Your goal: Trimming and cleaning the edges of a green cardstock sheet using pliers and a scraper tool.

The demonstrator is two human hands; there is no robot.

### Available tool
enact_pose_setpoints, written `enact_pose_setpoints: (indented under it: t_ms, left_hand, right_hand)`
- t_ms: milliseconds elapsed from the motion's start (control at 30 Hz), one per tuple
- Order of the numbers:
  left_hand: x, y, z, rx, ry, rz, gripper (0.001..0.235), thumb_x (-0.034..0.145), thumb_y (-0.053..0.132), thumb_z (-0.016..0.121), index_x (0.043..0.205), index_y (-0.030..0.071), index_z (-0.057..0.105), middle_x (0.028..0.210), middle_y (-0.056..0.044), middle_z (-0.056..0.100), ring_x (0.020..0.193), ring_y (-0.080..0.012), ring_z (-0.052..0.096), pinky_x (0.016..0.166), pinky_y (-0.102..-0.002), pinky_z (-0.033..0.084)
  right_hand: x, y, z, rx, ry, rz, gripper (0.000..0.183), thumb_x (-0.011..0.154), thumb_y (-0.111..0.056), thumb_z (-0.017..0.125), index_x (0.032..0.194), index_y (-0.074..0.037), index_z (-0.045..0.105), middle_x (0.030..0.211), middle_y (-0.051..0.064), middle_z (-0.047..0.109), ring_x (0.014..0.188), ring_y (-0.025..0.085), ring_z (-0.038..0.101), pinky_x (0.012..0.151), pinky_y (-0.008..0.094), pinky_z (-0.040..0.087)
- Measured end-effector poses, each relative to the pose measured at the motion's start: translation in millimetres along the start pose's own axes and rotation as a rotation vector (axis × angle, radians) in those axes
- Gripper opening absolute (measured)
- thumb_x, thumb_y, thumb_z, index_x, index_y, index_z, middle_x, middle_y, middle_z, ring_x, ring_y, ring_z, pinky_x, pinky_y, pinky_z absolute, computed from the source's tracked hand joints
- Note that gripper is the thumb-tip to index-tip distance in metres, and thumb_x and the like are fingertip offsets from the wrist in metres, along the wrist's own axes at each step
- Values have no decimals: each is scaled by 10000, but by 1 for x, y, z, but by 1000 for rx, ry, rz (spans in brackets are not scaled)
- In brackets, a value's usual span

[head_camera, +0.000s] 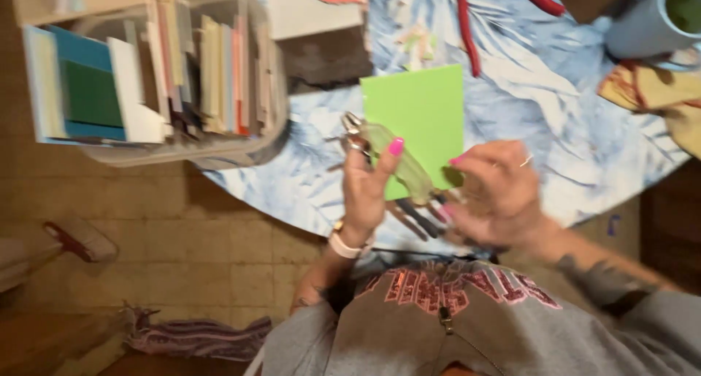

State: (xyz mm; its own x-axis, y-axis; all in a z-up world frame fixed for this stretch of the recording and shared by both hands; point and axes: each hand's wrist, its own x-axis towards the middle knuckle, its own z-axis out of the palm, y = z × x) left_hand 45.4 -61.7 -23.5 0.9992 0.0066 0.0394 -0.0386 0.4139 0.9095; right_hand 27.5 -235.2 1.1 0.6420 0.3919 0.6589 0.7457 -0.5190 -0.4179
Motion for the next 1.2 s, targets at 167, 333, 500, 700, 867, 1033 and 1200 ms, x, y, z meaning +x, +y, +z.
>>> enact_pose_setpoints:
  t_ms: [167, 333, 500, 700, 867, 1033, 1200]
  left_hand:
    - [13, 37, -20, 322, 141, -294, 289, 686, 342, 622, 802, 94, 531, 736, -54, 604, 651, -177, 595, 623, -281, 500]
    - [24, 44, -48, 85, -115, -194, 225, 762, 181, 631, 908, 52, 518, 824, -58, 584, 779, -142, 550, 769, -287, 459]
    - [32, 53, -50, 222, -352, -82, 183, 829, 192, 546, 959, 66, 517, 975, -86, 583, 956, -223, 571, 910, -321, 448]
    - [32, 37, -54, 90, -326, -404, 290, 811, 227, 539, 1024, 40, 482, 945, -137, 603, 742, -215, 620, 553, -276, 552]
    - [30, 22, -57, -108, -214, -499, 316, 807, 183, 552, 1069, 23, 473, 1021, -144, 572, 856, -203, 586, 719, -317, 534]
    - [29, 24, -54, -60, -240, -366, 262, 837, 184, 530, 1041, 30, 471, 1019, -119, 562, 883, -186, 569, 759, -296, 522]
    - [27, 29, -38, 102, -266, -109, 252, 864, 209, 507, 1059, 51, 474, 1047, -96, 544, 976, -194, 529, 880, -301, 458]
  right_hand:
    - [41, -34, 47, -425, -247, 263, 681, 681, -541, 622, 1081, -6, 492, 902, 149, 465, 770, 263, 449, 612, 356, 419]
    - [62, -35, 58, -272, -344, 363, 425, 757, -299, 588, 1051, -21, 457, 810, 109, 467, 716, 267, 507, 512, 362, 446]
    - [40, -23, 57, -319, -490, 444, 332, 833, -300, 441, 978, -5, 393, 767, 119, 486, 530, 191, 481, 363, 303, 441]
    - [-15, -4, 30, -541, -386, 940, 464, 847, -276, 496, 1151, 57, 383, 930, 245, 526, 640, 404, 570, 542, 474, 449]
    - [-44, 13, 17, -674, -468, 1088, 504, 885, -418, 434, 1137, 18, 452, 996, 230, 555, 824, 429, 569, 606, 526, 417]
    - [-36, 11, 24, -828, -559, 814, 401, 836, -382, 467, 997, -17, 513, 908, 162, 558, 857, 329, 531, 597, 448, 442]
    - [-36, 17, 7, -880, -519, 623, 470, 798, -535, 491, 1018, -127, 571, 1006, 114, 475, 908, 320, 431, 676, 424, 449]
